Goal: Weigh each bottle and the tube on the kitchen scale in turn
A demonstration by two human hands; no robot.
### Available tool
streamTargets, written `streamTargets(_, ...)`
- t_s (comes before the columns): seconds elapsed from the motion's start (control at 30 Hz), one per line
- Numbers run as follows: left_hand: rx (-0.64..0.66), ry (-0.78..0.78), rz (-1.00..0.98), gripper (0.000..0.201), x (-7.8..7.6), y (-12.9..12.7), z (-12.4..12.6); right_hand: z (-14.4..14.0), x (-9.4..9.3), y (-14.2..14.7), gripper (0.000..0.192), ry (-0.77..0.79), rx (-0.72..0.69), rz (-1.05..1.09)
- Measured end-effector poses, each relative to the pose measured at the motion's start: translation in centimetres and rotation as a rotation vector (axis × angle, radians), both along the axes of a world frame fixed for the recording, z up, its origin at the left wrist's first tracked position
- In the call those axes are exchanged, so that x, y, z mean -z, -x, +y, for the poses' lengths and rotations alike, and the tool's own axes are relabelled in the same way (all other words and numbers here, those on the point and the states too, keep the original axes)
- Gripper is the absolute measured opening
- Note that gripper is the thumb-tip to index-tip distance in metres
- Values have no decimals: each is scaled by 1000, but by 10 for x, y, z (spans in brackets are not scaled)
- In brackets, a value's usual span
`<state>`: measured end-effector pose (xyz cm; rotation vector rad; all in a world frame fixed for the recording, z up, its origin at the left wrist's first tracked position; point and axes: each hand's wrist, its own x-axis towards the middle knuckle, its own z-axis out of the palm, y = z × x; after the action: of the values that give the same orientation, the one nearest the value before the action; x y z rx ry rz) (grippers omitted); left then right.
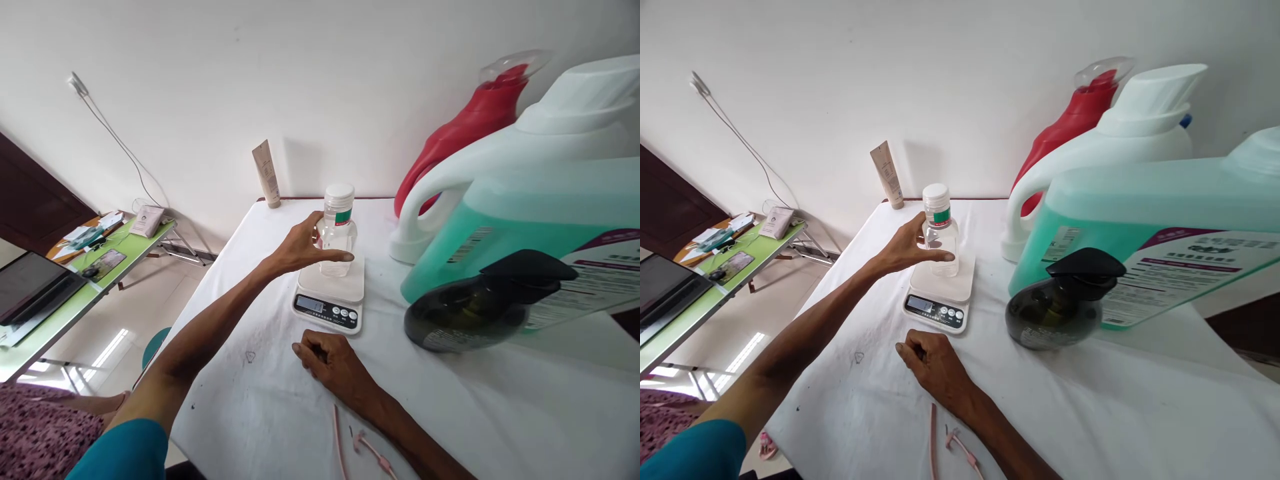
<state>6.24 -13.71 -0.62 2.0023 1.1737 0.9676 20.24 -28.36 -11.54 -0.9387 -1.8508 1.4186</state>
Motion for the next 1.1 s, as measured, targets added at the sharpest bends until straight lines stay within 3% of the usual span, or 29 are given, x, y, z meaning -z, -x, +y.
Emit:
streamTargets(0.13,-92,107,-240,66,14,12,-3,0,-1,0,40,-12,-10,-8)
streamTargets(0.3,-431,220,-562,69,70,29,5,0,-2,-1,42,-22,-6,-25)
streamTargets(0.43,-465,163,-527,67,101,35,8,1,-3,-2,42,-28,-5,-40)
streamTargets(0.6,-414,105,-407,62,105,36,8,2,-2,-2,42,-18,-8,-41)
streamTargets(1.1,-428,145,-344,52,109,37,11,0,-2,-3,42,-42,-12,-78)
